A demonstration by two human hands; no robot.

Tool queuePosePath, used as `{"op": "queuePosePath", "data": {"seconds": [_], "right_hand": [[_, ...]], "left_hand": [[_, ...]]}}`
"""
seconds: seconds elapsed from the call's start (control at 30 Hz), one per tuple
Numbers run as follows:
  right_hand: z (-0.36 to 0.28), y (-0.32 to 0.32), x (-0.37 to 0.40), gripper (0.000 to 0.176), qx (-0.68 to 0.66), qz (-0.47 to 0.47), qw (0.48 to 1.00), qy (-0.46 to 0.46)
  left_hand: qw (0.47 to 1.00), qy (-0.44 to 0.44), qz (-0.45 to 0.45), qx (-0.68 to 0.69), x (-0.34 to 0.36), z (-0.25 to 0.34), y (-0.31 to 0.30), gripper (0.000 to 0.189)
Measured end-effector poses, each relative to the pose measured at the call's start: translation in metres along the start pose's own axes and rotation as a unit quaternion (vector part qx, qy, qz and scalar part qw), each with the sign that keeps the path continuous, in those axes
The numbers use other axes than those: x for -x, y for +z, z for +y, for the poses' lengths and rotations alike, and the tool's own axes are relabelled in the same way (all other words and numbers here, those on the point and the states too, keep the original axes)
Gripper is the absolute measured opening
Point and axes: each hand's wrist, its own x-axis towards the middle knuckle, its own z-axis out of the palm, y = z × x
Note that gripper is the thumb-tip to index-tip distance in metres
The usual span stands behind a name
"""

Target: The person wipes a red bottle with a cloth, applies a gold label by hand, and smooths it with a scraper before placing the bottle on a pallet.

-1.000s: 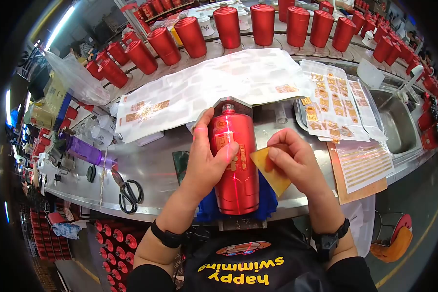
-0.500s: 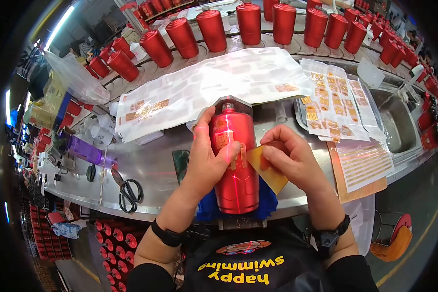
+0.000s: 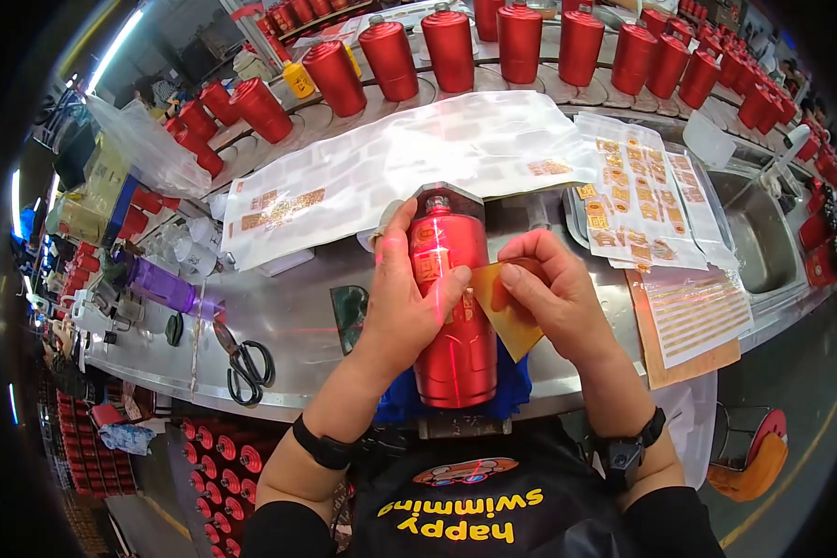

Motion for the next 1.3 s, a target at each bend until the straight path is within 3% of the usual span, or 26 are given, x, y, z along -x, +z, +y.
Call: {"op": "queuePosePath", "data": {"seconds": [0.17,0.27,0.47,0.77,0.87,1.0,1.07,1.2,1.3], "right_hand": [[0.002,-0.002,0.002,0.015,-0.005,-0.004,1.0,0.005],[0.002,-0.004,0.006,0.016,-0.003,-0.011,1.0,0.019],[0.006,-0.007,0.015,0.018,-0.013,-0.038,0.999,0.015],[0.007,-0.014,0.026,0.017,-0.019,-0.041,0.998,0.038],[0.001,-0.015,0.029,0.018,-0.035,-0.012,0.998,0.055],[0.002,-0.024,0.03,0.017,-0.05,0.012,0.994,0.094],[0.0,-0.022,0.029,0.017,-0.047,0.027,0.995,0.082],[0.002,-0.018,0.023,0.018,0.01,0.042,0.999,0.014],[-0.014,-0.004,0.017,0.02,0.197,0.041,0.975,-0.096]], "left_hand": [[0.999,-0.029,0.002,0.037,0.001,-0.002,-0.003,0.08],[1.0,0.016,0.001,-0.025,0.0,-0.003,-0.001,0.081],[0.998,0.02,-0.007,-0.057,0.004,0.005,-0.002,0.085],[0.969,0.125,-0.003,-0.212,0.023,0.014,-0.003,0.099],[0.972,0.144,0.023,-0.182,0.031,0.015,-0.006,0.099],[0.931,0.24,-0.025,-0.274,0.038,0.022,-0.017,0.089],[0.895,0.25,-0.091,-0.359,0.04,0.034,-0.022,0.085],[0.882,0.255,-0.134,-0.373,0.052,0.039,-0.024,0.082],[0.92,0.222,-0.125,-0.297,0.074,0.024,-0.028,0.09]]}}
